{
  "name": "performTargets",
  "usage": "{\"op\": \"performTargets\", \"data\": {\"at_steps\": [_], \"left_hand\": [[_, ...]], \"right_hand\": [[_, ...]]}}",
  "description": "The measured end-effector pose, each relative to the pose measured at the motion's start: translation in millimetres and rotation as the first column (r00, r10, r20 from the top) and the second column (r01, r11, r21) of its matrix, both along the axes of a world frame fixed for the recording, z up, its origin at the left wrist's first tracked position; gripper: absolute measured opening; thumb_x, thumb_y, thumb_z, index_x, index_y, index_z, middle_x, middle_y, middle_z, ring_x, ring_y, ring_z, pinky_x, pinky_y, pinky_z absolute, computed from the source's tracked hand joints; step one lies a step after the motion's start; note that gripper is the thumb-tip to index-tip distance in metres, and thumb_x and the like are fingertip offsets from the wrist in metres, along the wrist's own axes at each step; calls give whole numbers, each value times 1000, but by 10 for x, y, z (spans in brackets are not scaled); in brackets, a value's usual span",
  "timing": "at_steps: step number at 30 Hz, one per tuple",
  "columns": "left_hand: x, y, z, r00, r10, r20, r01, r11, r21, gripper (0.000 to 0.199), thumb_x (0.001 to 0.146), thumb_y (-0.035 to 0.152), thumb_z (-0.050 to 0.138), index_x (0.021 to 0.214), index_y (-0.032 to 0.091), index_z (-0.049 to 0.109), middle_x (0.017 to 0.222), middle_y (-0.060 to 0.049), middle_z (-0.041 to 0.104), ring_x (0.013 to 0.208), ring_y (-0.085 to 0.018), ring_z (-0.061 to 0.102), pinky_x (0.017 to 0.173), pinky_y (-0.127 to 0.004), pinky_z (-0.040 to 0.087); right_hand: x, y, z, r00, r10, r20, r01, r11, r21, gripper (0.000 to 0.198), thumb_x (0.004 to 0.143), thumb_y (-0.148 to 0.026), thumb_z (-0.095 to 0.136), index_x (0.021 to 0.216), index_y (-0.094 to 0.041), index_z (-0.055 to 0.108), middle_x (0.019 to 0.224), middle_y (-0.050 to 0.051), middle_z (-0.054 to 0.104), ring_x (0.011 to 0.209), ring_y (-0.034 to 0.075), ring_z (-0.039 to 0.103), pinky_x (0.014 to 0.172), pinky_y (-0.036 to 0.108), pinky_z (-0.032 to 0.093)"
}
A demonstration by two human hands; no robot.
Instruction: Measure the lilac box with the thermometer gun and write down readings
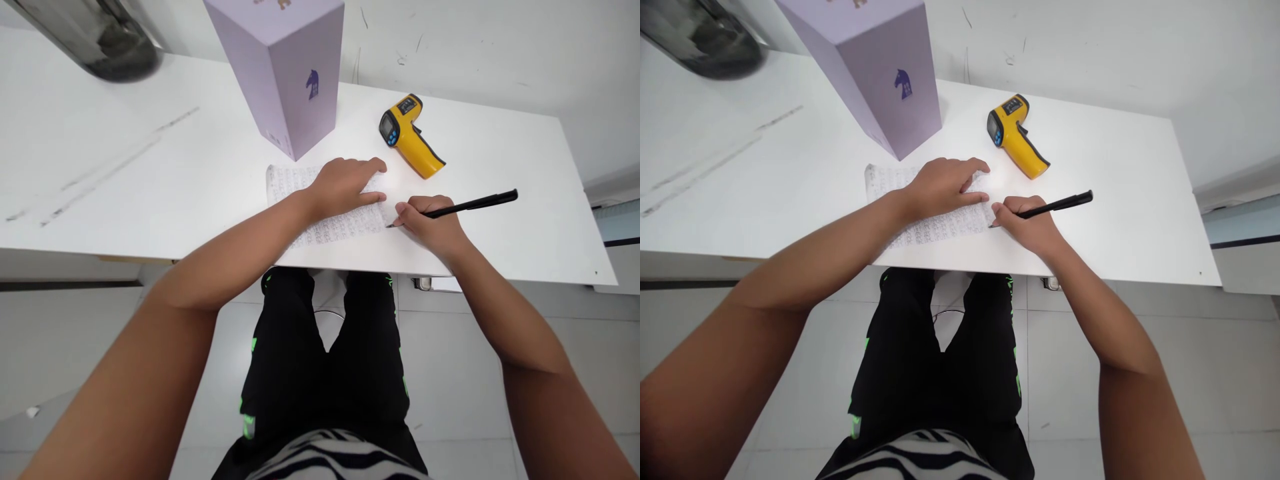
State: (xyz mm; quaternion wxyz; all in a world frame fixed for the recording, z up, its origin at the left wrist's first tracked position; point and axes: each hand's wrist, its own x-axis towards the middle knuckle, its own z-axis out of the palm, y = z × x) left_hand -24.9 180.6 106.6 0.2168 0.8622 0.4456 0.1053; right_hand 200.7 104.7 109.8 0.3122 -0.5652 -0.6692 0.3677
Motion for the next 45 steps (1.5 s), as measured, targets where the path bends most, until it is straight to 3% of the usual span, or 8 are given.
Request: {"op": "performTargets", "data": {"at_steps": [7, 12, 23, 27, 31, 39, 42, 45], "left_hand": [[4, 5, -1, 1000, -5, -11, 5, 1000, 7, 56, 106, 52, 66, 156, 27, 64, 107, -6, 80, 119, -33, 73, 101, -40, 47], [5, -1, -8, 1000, -9, -3, 9, 1000, 15, 56, 106, 52, 65, 155, 26, 65, 105, -7, 80, 118, -33, 73, 100, -41, 47], [21, -5, 6, 1000, 9, -4, -9, 1000, -9, 57, 105, 51, 68, 157, 27, 64, 106, -7, 79, 118, -34, 73, 104, -43, 47], [13, 7, -16, 1000, 10, 24, -9, 1000, -10, 57, 104, 53, 69, 156, 29, 64, 104, -6, 80, 119, -34, 73, 105, -43, 48], [7, 9, -20, 1000, 1, 25, -1, 1000, -10, 59, 104, 54, 68, 157, 28, 64, 103, -7, 80, 120, -35, 73, 105, -43, 49], [21, -4, -2, 1000, 7, 11, -7, 1000, -10, 61, 104, 51, 68, 160, 27, 62, 105, -7, 79, 122, -35, 73, 105, -43, 48], [18, -7, -2, 1000, 4, 11, -3, 1000, -11, 62, 104, 50, 68, 161, 26, 61, 107, -7, 79, 123, -36, 73, 105, -43, 49], [-6, -6, -1, 999, 7, 42, -6, 1000, -14, 61, 106, 48, 65, 163, 25, 60, 110, -7, 80, 124, -35, 73, 108, -44, 50]], "right_hand": [[-13, 6, 4, 1000, -24, -8, 24, 1000, 0, 54, 95, -53, 77, 56, -25, 53, 52, -3, 46, 59, 14, 45, 56, 32, 34], [-39, -4, 13, 999, -47, -21, 47, 999, 9, 55, 95, -60, 78, 58, -25, 57, 52, -3, 48, 58, 14, 47, 56, 32, 36], [-24, -9, 11, 997, -76, 34, 74, 995, 62, 51, 95, -57, 76, 58, -25, 61, 54, -1, 52, 60, 15, 50, 57, 33, 39], [-24, -7, 22, 997, -59, 53, 56, 997, 61, 54, 96, -56, 75, 55, -25, 55, 52, -1, 50, 61, 16, 52, 58, 34, 42], [-25, -16, 17, 996, -79, 41, 75, 995, 72, 52, 96, -57, 76, 58, -25, 61, 52, -1, 51, 61, 17, 54, 58, 34, 44], [-24, -12, 33, 996, -78, 44, 75, 995, 62, 44, 97, -46, 74, 60, -25, 67, 53, -1, 51, 62, 18, 55, 61, 35, 44], [-14, -29, 16, 997, -66, 40, 64, 997, 46, 48, 98, -52, 76, 59, -25, 65, 52, -1, 49, 59, 17, 51, 58, 35, 41], [2, -53, -42, 988, -153, 5, 152, 984, 97, 55, 102, -67, 71, 64, -27, 67, 53, 0, 48, 59, 19, 53, 59, 37, 44]]}}
